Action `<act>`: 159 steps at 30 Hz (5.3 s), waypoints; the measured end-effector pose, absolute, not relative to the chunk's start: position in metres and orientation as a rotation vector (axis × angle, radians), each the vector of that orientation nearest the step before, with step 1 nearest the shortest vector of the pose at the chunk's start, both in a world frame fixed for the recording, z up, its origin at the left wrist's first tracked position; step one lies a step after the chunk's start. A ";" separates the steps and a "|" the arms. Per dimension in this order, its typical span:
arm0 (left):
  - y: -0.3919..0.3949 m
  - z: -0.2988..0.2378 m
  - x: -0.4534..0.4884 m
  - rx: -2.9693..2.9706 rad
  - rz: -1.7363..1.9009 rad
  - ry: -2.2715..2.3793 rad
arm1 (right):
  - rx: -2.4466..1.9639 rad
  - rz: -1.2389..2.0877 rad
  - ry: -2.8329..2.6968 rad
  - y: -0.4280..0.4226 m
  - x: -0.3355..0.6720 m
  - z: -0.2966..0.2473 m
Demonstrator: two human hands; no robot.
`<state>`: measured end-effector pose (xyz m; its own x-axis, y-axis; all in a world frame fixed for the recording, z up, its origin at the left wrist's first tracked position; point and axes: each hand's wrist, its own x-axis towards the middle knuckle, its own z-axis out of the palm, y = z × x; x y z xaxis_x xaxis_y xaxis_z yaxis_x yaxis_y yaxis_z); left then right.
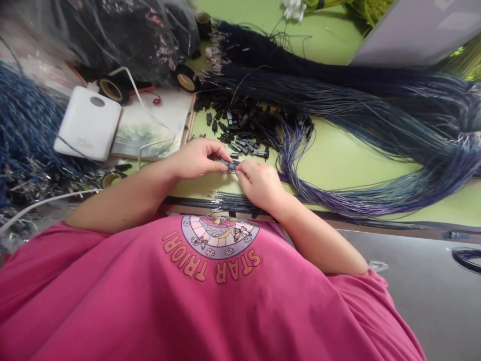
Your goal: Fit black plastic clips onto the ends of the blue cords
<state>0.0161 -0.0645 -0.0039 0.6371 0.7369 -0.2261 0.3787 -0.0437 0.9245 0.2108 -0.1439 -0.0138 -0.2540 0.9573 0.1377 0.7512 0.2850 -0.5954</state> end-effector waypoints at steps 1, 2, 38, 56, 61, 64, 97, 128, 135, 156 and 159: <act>-0.063 -0.003 0.015 1.661 0.358 0.926 | -1.524 0.642 -2.085 -0.140 0.215 -0.013; -0.062 -0.002 0.014 1.671 0.340 0.924 | -1.526 0.679 -2.086 -0.135 0.220 -0.012; -0.065 0.007 0.014 1.390 0.310 0.979 | -1.318 0.189 -2.059 -0.137 0.225 -0.027; -0.066 -0.012 0.021 1.627 0.350 0.990 | -1.496 0.272 -2.285 -0.138 0.216 -0.031; -0.066 -0.015 0.023 1.630 0.348 0.996 | -1.494 0.181 -2.266 -0.139 0.215 -0.035; -0.067 -0.015 0.024 1.605 0.350 0.995 | -1.521 0.124 -2.300 -0.139 0.215 -0.034; -0.067 -0.007 0.020 1.532 0.423 0.943 | -1.604 0.756 -1.900 -0.136 0.228 -0.012; -0.067 -0.013 0.021 1.697 0.407 0.938 | -1.579 0.913 -1.971 -0.133 0.224 -0.016; -0.071 -0.013 0.026 1.658 0.429 1.002 | -1.583 0.849 -1.938 -0.135 0.220 -0.020; -0.050 0.001 0.015 0.566 0.665 0.944 | -2.606 0.216 -1.712 -0.097 0.336 -0.007; -0.050 -0.001 0.015 0.665 0.636 0.950 | -2.548 0.163 -1.690 -0.091 0.335 -0.012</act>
<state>0.0150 -0.0497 -0.0014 0.4364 0.7386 -0.5139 -0.1935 0.6348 0.7481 0.3355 -0.0911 -0.0122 0.3859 0.9215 -0.0444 0.9130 -0.3884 -0.1247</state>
